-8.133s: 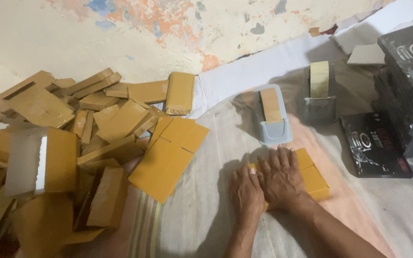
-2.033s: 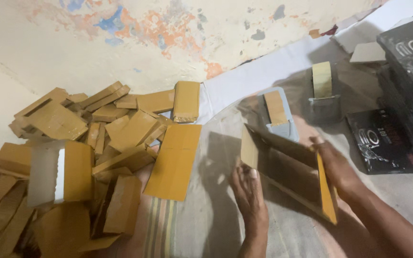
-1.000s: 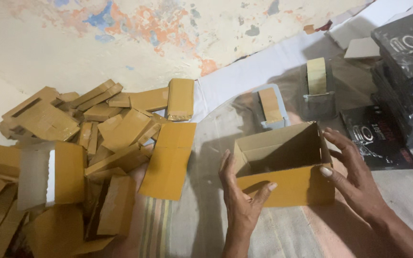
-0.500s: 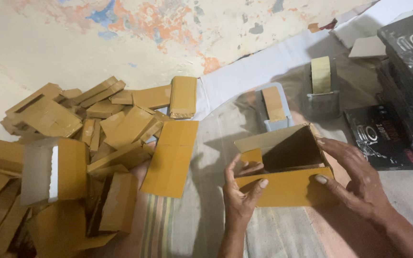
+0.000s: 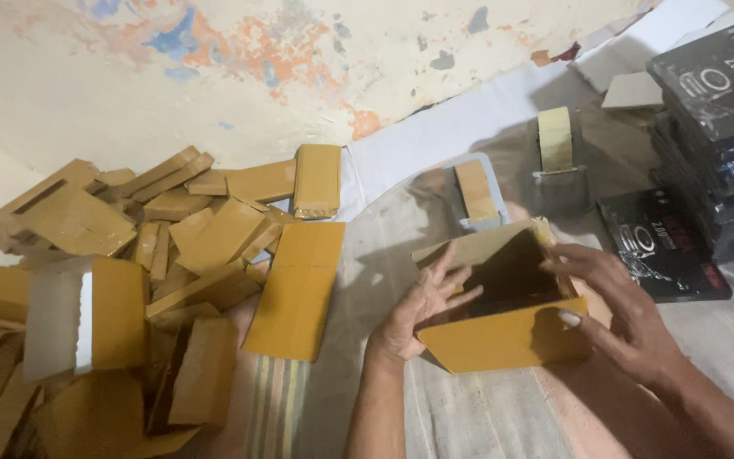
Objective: The person assembles small cardboard boxes by folding the flaps and pressing the seams to form the rectangular shape. They repeatedly fold and press the box edges to secure the structure.
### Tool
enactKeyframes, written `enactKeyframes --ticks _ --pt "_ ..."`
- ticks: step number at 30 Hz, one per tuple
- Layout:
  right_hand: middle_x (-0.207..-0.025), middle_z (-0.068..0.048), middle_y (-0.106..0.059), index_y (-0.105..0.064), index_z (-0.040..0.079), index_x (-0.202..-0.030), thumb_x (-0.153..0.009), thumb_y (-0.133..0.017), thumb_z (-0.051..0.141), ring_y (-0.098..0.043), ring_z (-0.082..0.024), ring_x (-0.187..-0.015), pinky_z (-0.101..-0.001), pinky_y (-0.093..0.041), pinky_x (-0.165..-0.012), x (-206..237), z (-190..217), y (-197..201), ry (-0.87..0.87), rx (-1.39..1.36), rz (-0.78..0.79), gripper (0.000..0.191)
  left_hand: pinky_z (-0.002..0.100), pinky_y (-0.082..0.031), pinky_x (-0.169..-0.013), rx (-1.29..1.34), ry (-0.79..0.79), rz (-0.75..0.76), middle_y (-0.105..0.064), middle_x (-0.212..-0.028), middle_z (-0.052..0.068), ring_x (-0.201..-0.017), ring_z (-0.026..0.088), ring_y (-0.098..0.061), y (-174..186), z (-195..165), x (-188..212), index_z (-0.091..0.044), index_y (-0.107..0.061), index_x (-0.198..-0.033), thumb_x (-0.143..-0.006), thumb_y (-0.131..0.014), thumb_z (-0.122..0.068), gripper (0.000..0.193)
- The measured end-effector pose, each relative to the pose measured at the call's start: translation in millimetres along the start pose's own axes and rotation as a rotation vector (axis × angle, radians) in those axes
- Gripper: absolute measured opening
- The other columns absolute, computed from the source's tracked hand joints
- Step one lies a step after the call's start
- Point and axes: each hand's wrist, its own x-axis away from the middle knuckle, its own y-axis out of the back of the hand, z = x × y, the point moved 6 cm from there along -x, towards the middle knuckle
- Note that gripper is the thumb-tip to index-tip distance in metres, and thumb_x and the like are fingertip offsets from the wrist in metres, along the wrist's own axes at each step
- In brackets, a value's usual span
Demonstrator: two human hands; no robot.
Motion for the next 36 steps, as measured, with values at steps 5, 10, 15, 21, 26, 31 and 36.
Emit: enactKeyframes --ticks 5,10,15,21,26,31,36 --pt "-0.142 -0.017 -0.057 -0.053 0.02 -0.145 -0.082 -0.07 0.054 -0.059 -0.032 -0.129 -0.0539 -0.051 -0.109 -8 -19 -17 -0.392 0.166 0.159 0.074 0.049 -0.052 -0.101 -0.02 -0.223 -0.301 -0.043 -0.155 0.03 -0.127 0.035 -0.06 24 5 4 -0.009 -0.039 -0.157 -0.093 -0.057 -0.066 0.087" --pt "-0.148 -0.026 -0.048 -0.041 0.013 -0.151 -0.087 -0.061 0.042 -0.055 -0.039 -0.132 -0.0585 -0.055 -0.098 -6 -12 -7 -0.432 -0.104 -0.124 0.074 0.04 -0.062 -0.099 -0.546 -0.466 -0.881 -0.069 -0.139 0.026 -0.113 0.029 -0.073 27 15 24 0.001 -0.065 -0.141 -0.099 -0.075 -0.025 0.05" --pt "-0.164 -0.022 -0.026 -0.023 0.019 -0.162 -0.085 -0.057 0.011 -0.044 -0.042 -0.139 -0.0581 -0.049 -0.106 -24 -35 -10 -0.425 0.057 0.003 0.084 0.056 -0.031 -0.119 -1.42 -0.577 -1.062 -0.038 -0.157 0.022 -0.143 0.039 -0.041 -20 6 26 -0.002 -0.029 -0.16 -0.084 -0.074 -0.006 0.089" --pt "-0.158 -0.025 -0.035 -0.016 0.013 -0.163 -0.079 -0.064 0.008 -0.039 -0.043 -0.139 -0.0605 -0.034 -0.115 -47 -42 -24 -0.099 0.28 0.018 0.097 0.053 -0.025 -0.121 -1.375 -0.502 -0.81 -0.028 -0.163 0.027 -0.149 0.045 -0.028 -24 -13 20 -0.001 -0.019 -0.161 -0.083 -0.072 -0.004 0.095" --pt "-0.141 -0.024 -0.052 -0.042 0.012 -0.15 -0.094 -0.065 0.04 -0.049 -0.039 -0.134 -0.0581 -0.043 -0.112 -37 -48 -28 -0.414 0.374 -0.023 0.067 0.05 -0.035 -0.116 -1.357 -0.42 -0.836 -0.042 -0.15 0.023 -0.139 0.042 -0.041 -17 -17 30 0.0 -0.038 -0.153 -0.084 -0.076 -0.015 0.08" --pt "-0.14 -0.013 -0.061 -0.063 0.011 -0.127 -0.103 -0.048 0.045 -0.058 -0.031 -0.132 -0.0489 -0.051 -0.113 -26 -39 -22 -0.328 0.467 -0.023 0.044 0.047 -0.039 -0.116 -1.36 -0.329 -0.849 -0.061 -0.14 0.019 -0.138 0.038 -0.053 -17 5 40 0.001 -0.065 -0.129 -0.097 -0.066 -0.019 0.039" --pt "-0.153 -0.011 -0.049 -0.055 0.011 -0.141 -0.1 -0.036 0.048 -0.04 -0.035 -0.144 -0.0502 -0.032 -0.118 -18 -19 -33 -0.035 0.808 0.027 0.058 0.048 -0.041 -0.115 -1.376 -0.41 -0.797 -0.057 -0.146 0.025 -0.142 0.041 -0.048 -30 8 48 0.009 -0.064 -0.132 -0.104 -0.056 -0.018 0.04"
